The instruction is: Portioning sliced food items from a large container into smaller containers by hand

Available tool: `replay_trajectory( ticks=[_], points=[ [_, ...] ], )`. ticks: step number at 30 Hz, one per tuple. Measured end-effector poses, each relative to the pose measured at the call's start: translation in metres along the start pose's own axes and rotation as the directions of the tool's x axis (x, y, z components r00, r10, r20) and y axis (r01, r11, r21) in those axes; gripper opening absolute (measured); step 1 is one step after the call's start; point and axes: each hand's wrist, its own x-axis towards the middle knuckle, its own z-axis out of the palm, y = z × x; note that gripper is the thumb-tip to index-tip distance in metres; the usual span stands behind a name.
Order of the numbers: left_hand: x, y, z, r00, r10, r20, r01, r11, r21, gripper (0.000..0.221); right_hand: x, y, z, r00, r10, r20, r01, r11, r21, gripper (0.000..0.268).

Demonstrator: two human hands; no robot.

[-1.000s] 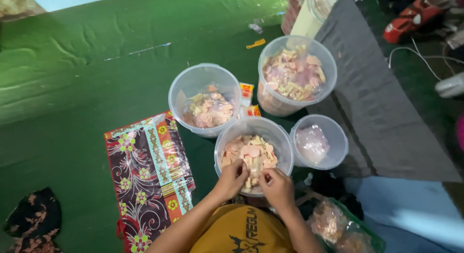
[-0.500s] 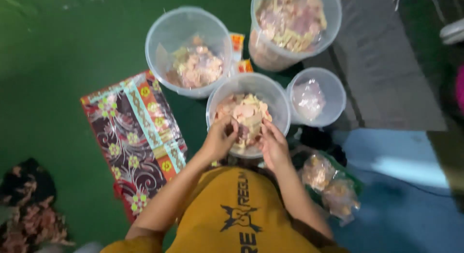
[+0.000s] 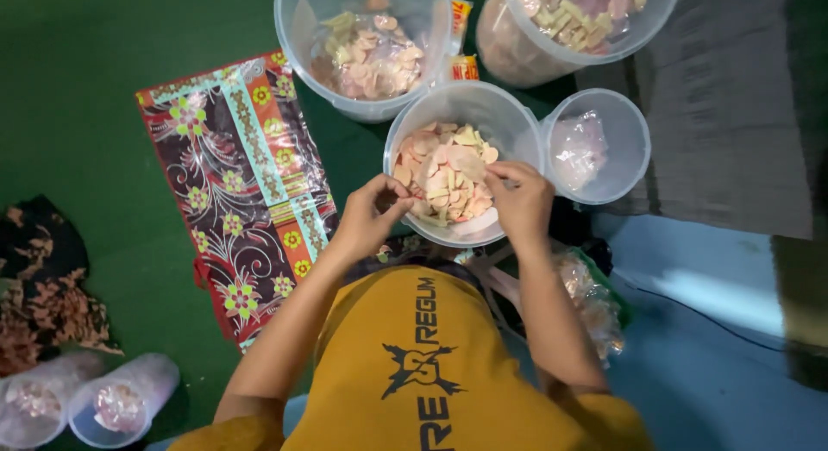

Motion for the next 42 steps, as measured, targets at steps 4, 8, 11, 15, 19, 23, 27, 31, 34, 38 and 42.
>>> replay_trajectory(
  ticks=[4,8,11,15,19,23,27,31,34,38,42],
  points=[
    [-0.008,-0.020,-0.003,0.998,-0.021,-0.053,0.020,0.999,-0.028,0.013,0.015,0.019,-0.003,0.983,0.179,0.051,-0.175,0.982,-0.077,0.015],
    [-0.013,-0.027,-0.011,0.997,-0.048,-0.061,0.046,0.998,-0.045,0.012,0.019,0.017,-0.020,0.931,0.351,0.101,-0.357,0.932,0.055,0.013],
    [-0.013,-0.026,-0.013,0.996,-0.044,-0.072,0.041,0.999,-0.031,0.011,0.017,0.036,-0.026,0.947,0.318,0.046,-0.319,0.912,0.259,0.015],
    [-0.001,-0.013,-0.024,0.994,0.046,-0.096,-0.047,0.999,-0.011,0.010,0.022,0.089,-0.041,0.850,0.384,-0.360,-0.160,0.840,0.518,0.025],
    [0.045,0.017,-0.049,0.951,0.292,-0.102,-0.272,0.946,0.173,0.011,0.006,0.114,-0.058,0.845,0.122,-0.521,-0.054,0.988,0.144,0.019],
    [0.130,0.024,-0.074,0.879,0.475,0.038,-0.422,0.739,0.526,0.010,-0.031,0.105,-0.067,0.947,-0.044,-0.318,0.027,0.998,-0.059,0.022],
    [0.246,-0.035,-0.079,0.976,0.157,0.153,-0.206,0.419,0.884,0.018,-0.071,0.089,-0.071,0.965,0.031,-0.259,-0.042,0.998,-0.036,0.015],
    [0.320,-0.095,-0.071,0.965,-0.258,0.043,0.032,0.280,0.960,0.029,-0.114,0.101,-0.058,0.935,0.061,-0.350,-0.093,0.993,-0.075,0.018],
    [0.332,-0.110,-0.071,0.953,-0.277,0.122,-0.070,0.190,0.979,0.040,-0.135,0.092,-0.058,0.892,0.276,-0.358,-0.272,0.960,0.063,0.020],
    [0.310,-0.059,-0.076,0.957,-0.094,0.276,-0.209,0.440,0.873,0.026,-0.149,0.077,-0.055,0.828,0.439,-0.350,-0.341,0.888,0.308,0.015],
    [0.251,0.029,-0.085,0.929,0.213,0.302,-0.367,0.624,0.689,0.014,-0.119,0.041,-0.049,0.904,0.283,-0.320,-0.163,0.922,0.352,0.015]
  ],
)
